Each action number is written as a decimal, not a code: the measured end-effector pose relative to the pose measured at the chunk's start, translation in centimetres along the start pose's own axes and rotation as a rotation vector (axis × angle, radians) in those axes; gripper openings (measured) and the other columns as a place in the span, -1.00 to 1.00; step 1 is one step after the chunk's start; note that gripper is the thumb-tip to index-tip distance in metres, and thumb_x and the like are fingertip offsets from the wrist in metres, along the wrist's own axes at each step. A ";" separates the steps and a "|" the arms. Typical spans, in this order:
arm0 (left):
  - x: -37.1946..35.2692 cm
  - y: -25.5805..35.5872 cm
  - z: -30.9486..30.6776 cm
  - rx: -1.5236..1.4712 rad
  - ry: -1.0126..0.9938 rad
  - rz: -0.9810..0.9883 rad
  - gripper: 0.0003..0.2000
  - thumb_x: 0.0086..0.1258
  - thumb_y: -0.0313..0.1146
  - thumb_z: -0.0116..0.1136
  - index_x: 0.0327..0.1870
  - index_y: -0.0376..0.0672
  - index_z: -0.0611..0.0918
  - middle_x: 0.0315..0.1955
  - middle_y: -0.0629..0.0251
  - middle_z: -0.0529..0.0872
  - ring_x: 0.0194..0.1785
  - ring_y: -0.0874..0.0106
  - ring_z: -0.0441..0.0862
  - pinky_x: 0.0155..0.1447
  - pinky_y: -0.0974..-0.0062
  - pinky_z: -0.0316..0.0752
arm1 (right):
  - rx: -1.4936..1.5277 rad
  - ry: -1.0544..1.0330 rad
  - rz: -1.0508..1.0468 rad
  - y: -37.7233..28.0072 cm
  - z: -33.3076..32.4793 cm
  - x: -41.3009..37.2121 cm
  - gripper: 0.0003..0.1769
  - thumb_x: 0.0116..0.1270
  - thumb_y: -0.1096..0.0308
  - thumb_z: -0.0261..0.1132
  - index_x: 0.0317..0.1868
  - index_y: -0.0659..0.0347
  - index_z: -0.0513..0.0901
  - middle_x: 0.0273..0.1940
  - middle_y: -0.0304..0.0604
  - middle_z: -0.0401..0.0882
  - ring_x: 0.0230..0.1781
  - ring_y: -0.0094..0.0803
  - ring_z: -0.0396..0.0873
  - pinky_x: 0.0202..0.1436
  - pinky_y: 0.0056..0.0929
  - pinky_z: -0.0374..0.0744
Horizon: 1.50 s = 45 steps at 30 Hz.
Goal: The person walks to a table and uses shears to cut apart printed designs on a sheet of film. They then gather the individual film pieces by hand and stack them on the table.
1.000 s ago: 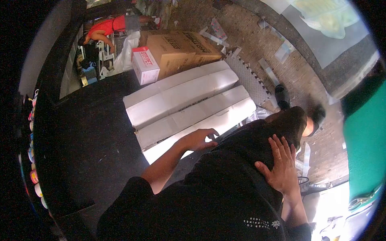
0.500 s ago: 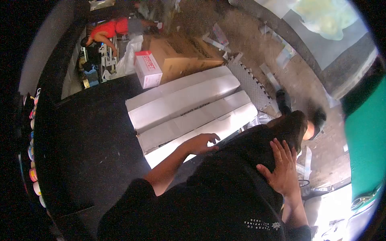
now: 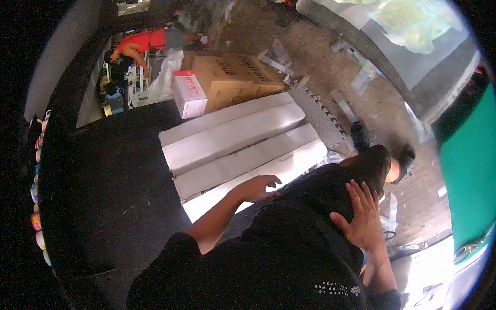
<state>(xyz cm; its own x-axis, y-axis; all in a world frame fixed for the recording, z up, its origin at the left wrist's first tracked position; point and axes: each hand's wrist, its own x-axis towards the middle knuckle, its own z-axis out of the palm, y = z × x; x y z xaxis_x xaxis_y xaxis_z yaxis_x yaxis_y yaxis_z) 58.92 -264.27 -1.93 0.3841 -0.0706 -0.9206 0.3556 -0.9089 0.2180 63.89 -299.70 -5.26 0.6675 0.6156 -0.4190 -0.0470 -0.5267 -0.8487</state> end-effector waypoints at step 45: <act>14.1 51.3 14.0 0.866 -0.373 1.647 -0.74 0.22 -0.25 0.20 -0.49 -0.32 0.63 -0.64 0.15 0.60 -0.54 0.48 0.53 -0.43 0.37 0.34 | 0.469 0.446 0.406 21.7 -13.7 -17.8 -0.58 0.51 0.15 -0.05 0.18 0.24 0.50 0.03 -0.09 0.57 0.04 -0.33 0.53 0.19 -0.40 0.45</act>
<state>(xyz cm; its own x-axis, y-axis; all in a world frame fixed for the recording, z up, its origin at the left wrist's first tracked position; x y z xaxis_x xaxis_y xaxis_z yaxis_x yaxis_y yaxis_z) 70.71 -317.68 -8.28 -0.3722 -0.9275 -0.0341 -0.6333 0.2269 0.7399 61.17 -330.07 -11.82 0.7627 0.0793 -0.6419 -0.5971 -0.2953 -0.7459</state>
